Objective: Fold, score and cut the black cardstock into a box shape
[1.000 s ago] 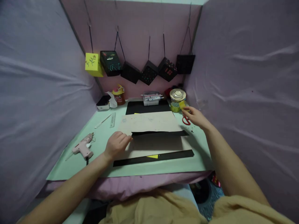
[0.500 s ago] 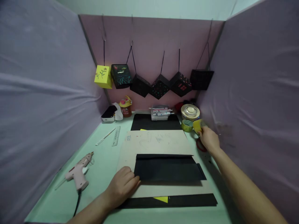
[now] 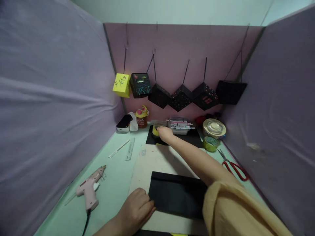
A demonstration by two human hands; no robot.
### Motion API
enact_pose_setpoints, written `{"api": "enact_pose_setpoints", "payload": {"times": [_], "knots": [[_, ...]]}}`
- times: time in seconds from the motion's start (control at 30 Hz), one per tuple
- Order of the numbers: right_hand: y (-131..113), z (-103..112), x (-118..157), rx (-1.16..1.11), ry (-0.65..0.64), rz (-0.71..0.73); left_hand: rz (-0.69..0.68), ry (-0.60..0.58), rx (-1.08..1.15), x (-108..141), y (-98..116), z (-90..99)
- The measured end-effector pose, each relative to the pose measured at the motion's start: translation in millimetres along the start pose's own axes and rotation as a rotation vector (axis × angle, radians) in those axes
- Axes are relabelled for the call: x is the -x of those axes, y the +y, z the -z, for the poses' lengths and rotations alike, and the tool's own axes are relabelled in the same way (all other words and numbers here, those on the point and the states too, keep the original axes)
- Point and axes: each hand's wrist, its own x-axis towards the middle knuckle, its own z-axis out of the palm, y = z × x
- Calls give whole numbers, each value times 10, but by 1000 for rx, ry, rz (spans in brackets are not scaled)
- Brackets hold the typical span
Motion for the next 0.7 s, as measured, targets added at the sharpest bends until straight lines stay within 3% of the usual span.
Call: {"api": "enact_pose_setpoints", "payload": {"times": [0.17, 0.33, 0.43, 0.53, 0.7], "knots": [[-136, -166, -535, -23, -21, -58, -25, 116, -33, 32, -57, -149], [-62, -219, -440, -79, -3, -65, 60, 182, -66, 77, -42, -290], [136, -187, -24, -147, -29, -31, 124, 162, -48, 75, -9, -268], [466, -150, 677, -248, -68, -24, 147, 94, -1, 60, -1, -184], [861, -155, 2038, -619, 151, -299, 304, 14, 48, 80, -62, -67]]}}
